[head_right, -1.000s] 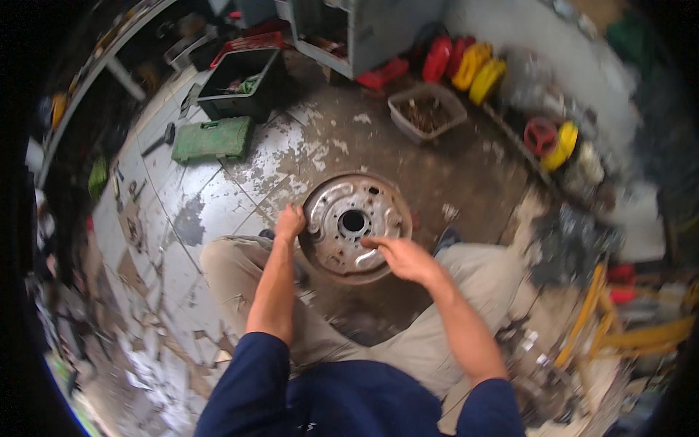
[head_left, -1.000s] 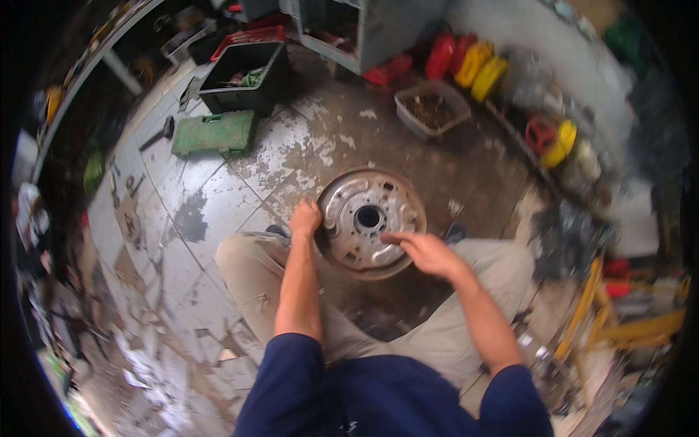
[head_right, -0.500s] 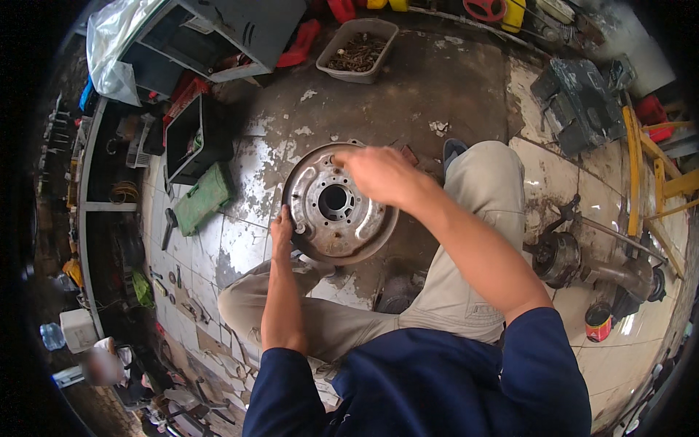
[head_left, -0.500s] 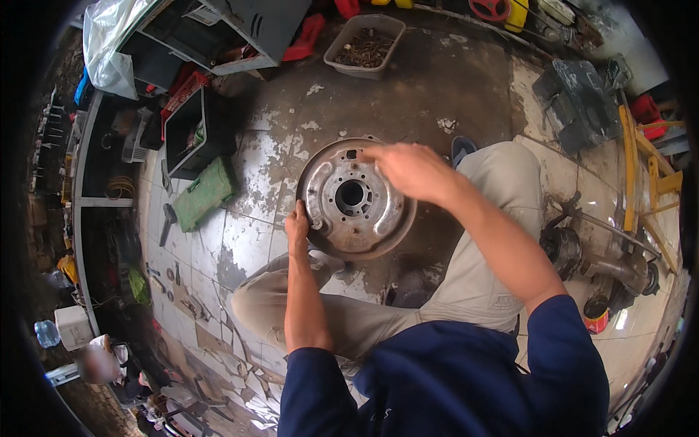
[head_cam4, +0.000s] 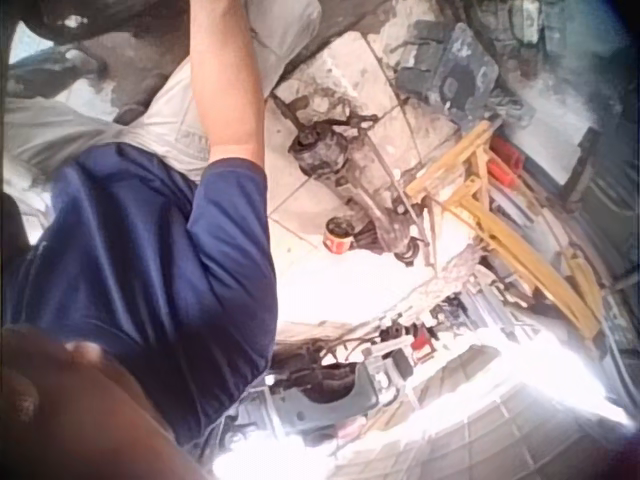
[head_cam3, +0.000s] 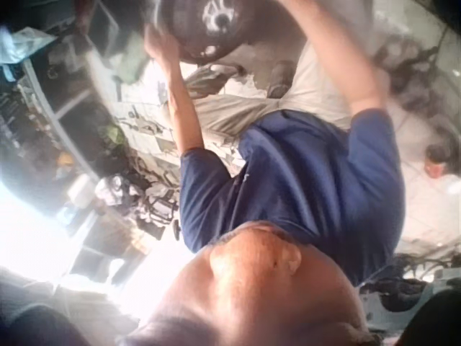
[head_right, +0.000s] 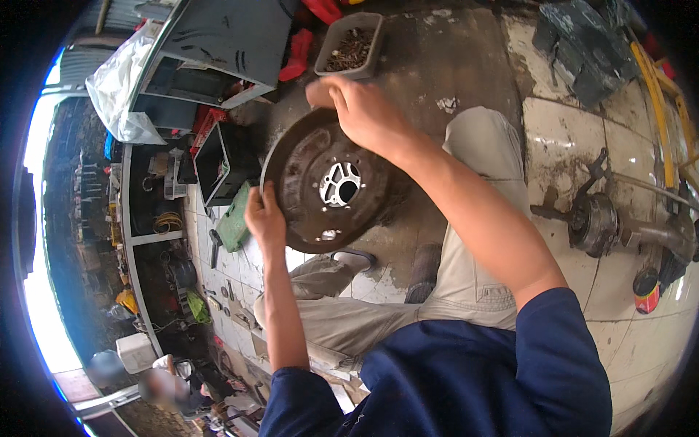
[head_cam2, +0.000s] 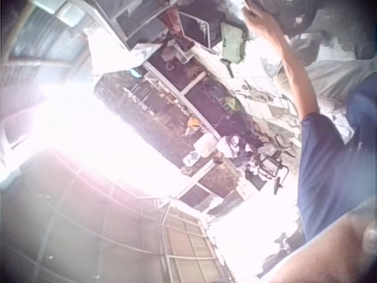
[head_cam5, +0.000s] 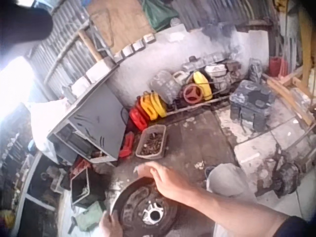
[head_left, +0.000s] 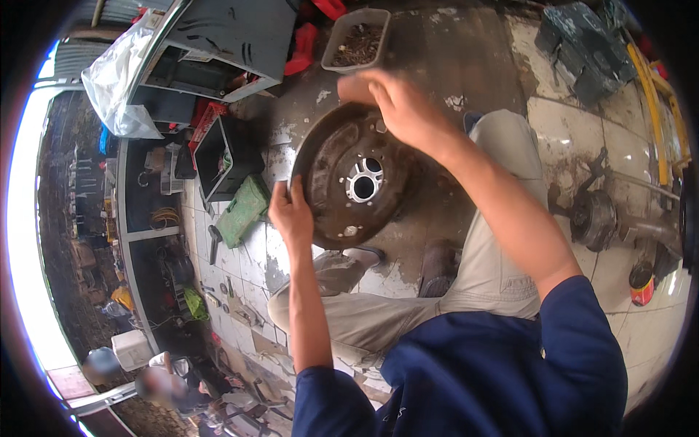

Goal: The person sits on the floor and scrubs the surface of a brake drum with a small abrasive tool. The person rotates the drum to access different areas and continues scrubbing the inner and outer surfaces.

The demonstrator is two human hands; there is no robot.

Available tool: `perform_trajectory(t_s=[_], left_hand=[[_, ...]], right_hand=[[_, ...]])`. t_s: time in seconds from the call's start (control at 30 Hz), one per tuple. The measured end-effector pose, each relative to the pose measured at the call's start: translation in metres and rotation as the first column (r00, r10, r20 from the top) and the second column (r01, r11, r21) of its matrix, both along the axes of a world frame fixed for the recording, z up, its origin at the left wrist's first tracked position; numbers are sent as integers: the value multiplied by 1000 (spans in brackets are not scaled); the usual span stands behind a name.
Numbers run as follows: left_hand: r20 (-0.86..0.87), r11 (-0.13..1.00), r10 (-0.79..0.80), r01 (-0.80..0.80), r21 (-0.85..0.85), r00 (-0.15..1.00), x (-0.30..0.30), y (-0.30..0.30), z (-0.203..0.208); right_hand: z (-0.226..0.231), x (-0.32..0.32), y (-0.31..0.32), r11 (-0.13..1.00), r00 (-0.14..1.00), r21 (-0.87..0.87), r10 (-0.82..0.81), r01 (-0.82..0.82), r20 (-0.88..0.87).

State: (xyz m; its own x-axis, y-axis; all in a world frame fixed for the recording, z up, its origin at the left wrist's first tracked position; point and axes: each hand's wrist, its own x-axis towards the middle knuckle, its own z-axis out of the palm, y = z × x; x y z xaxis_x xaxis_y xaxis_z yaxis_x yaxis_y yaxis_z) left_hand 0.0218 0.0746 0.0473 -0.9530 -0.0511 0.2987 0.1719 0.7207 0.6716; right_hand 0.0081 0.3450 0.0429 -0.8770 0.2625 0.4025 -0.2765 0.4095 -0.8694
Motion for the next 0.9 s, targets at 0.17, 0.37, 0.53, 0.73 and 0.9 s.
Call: perform_trajectory(t_s=[0.17, 0.37, 0.53, 0.73, 0.9], left_hand=[[-67, 975, -26, 11, -223, 997, -3, 17, 72], [-114, 966, -73, 41, -257, 991, -19, 4, 65], [-107, 959, -90, 57, -279, 990, -28, -6, 25], [-21, 983, -68, 63, -172, 997, -36, -16, 25], [12, 998, -34, 34, -48, 999, -31, -26, 19]], right_hand=[[18, 1, 14, 988, 995, -128, -94, 88, -38], [16, -8, 10, 984, 998, -177, -40, 29, -55], [10, -13, 2, 979, 999, -200, 21, -25, -25], [2, -17, 1, 984, 997, -160, 72, -74, -18], [10, -4, -15, 998, 996, -18, 65, -64, 62]])
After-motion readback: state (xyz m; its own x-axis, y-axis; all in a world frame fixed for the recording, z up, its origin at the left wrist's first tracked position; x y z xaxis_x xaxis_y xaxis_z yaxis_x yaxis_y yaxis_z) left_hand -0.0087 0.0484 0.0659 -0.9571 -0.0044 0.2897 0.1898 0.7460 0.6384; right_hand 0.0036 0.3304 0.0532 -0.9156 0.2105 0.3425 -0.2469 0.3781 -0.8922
